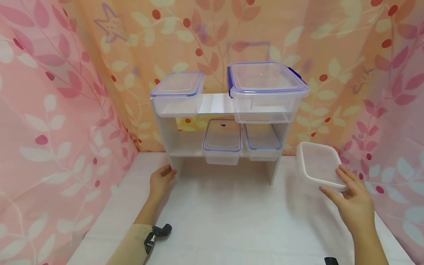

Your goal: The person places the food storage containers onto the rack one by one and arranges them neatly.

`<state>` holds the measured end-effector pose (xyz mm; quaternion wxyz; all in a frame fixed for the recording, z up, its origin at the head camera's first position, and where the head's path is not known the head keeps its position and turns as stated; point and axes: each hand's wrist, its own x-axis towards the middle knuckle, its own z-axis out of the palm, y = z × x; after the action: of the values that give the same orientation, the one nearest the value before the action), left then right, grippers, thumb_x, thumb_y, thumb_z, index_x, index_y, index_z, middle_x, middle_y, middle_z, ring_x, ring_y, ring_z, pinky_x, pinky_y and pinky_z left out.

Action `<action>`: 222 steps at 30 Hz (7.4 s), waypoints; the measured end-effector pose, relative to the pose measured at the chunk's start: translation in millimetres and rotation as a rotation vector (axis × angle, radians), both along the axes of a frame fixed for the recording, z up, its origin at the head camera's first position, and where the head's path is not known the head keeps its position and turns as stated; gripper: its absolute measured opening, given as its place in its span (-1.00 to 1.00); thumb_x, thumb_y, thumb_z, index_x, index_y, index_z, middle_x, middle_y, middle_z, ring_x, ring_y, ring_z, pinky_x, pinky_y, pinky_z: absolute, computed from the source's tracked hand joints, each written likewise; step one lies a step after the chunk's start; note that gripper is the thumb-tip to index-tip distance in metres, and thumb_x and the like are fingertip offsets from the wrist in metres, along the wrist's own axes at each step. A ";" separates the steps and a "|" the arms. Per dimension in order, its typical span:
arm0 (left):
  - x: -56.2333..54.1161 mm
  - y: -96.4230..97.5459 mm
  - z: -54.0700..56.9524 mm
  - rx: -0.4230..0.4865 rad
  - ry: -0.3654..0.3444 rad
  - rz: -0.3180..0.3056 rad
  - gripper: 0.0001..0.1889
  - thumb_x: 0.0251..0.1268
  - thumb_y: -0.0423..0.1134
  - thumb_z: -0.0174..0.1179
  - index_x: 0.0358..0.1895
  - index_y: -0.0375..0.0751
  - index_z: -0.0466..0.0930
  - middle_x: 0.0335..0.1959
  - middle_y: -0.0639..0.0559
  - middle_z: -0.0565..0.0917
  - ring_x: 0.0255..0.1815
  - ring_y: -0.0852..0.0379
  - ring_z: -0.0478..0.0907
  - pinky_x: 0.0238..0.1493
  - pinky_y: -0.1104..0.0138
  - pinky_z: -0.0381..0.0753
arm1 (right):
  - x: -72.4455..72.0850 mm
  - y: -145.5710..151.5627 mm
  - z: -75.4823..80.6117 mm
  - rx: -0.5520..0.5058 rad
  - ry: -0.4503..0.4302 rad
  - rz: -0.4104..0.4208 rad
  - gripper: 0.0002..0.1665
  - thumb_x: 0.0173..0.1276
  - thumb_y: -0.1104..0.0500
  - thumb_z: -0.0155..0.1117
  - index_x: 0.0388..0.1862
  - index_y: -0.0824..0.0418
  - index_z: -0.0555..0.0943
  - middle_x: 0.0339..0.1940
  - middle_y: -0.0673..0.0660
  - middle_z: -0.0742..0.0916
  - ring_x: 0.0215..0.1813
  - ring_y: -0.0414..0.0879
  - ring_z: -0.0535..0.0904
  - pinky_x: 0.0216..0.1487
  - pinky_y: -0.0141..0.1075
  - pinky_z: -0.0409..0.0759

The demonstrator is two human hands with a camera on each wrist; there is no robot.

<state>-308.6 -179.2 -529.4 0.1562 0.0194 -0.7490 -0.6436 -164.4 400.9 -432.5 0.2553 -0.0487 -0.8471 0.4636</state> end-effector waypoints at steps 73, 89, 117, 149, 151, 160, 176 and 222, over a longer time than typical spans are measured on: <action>1.1 -1.0 4.1 -0.047 0.009 -0.015 -0.56 0.36 -0.22 0.38 0.20 -0.41 0.64 0.08 -0.23 0.75 0.11 -0.07 0.71 -0.05 0.45 0.69 | 60.5 -159.1 88.7 -0.281 0.426 0.833 -0.02 -0.18 0.82 0.40 0.34 0.73 0.32 0.51 0.50 0.36 0.43 0.06 0.46 0.30 -0.36 0.55; 4.7 -1.2 13.7 -0.038 -0.034 -0.030 -0.56 0.38 -0.28 0.36 0.23 -0.45 0.60 0.15 -0.34 0.69 0.17 -0.14 0.68 0.06 0.34 0.69 | 48.7 -222.2 96.6 -0.183 0.263 0.743 0.01 -0.09 0.64 0.56 0.43 0.38 0.47 0.53 0.24 0.44 0.39 -0.02 0.48 0.23 -0.37 0.61; 3.4 -2.0 6.1 -0.062 -0.029 -0.011 -0.53 0.35 -0.02 0.38 0.19 -0.25 0.68 0.09 -0.12 0.76 0.12 0.02 0.71 0.07 0.30 0.71 | 7.9 -303.2 94.5 -0.177 0.204 0.630 -0.09 0.01 0.30 0.70 0.40 0.17 0.56 0.49 -0.10 0.50 0.45 -0.08 0.44 0.37 -0.20 0.52; 5.4 -2.1 9.1 -0.184 -0.030 0.065 -0.71 0.38 -0.27 0.23 0.10 -0.18 0.75 0.01 -0.15 0.79 0.02 -0.05 0.74 -0.03 0.11 0.74 | -36.1 -368.2 68.6 -0.154 0.269 0.444 -0.09 0.03 0.23 0.71 0.40 0.27 0.55 0.48 0.00 0.53 0.51 -0.11 0.39 0.44 -0.20 0.45; 5.7 -2.5 9.1 -0.214 -0.028 0.077 -0.72 0.37 -0.28 0.22 0.08 -0.17 0.76 -0.01 -0.14 0.80 0.00 -0.05 0.74 -0.07 0.12 0.73 | -36.7 -370.3 67.3 -0.160 0.268 0.445 -0.10 0.03 0.23 0.70 0.40 0.27 0.55 0.48 0.01 0.53 0.51 -0.10 0.39 0.44 -0.19 0.46; 6.3 0.3 11.8 -0.248 -0.020 0.111 -0.74 0.29 -0.33 0.23 -0.02 -0.21 0.79 -0.10 -0.16 0.81 -0.12 -0.05 0.73 -0.22 0.28 0.65 | -36.2 -376.2 60.9 -0.150 0.273 0.403 -0.10 0.02 0.21 0.71 0.38 0.29 0.56 0.46 0.05 0.54 0.50 -0.07 0.41 0.47 -0.17 0.43; 3.8 -0.1 7.5 -0.149 -0.031 0.071 -0.69 0.26 -0.28 0.26 0.06 -0.12 0.79 -0.04 -0.07 0.81 -0.01 0.02 0.74 -0.05 0.25 0.70 | -47.7 -380.8 49.5 -0.089 0.265 0.334 -0.11 0.01 0.18 0.72 0.36 0.31 0.57 0.46 0.05 0.55 0.51 -0.05 0.41 0.46 -0.20 0.44; 1.9 1.1 10.4 -0.064 -0.035 0.010 -0.58 0.39 -0.14 0.35 0.20 -0.31 0.66 0.10 -0.18 0.75 0.13 -0.03 0.71 0.16 0.12 0.68 | -86.6 -391.9 46.0 -0.082 0.218 0.300 -0.04 0.11 0.15 0.66 0.48 0.25 0.45 0.59 0.05 0.41 0.59 -0.02 0.29 0.56 -0.12 0.29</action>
<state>-306.7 -178.1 -518.9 0.1468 0.0295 -0.7718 -0.6179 -250.9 8.9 -386.5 0.2713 0.1184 -0.7924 0.5334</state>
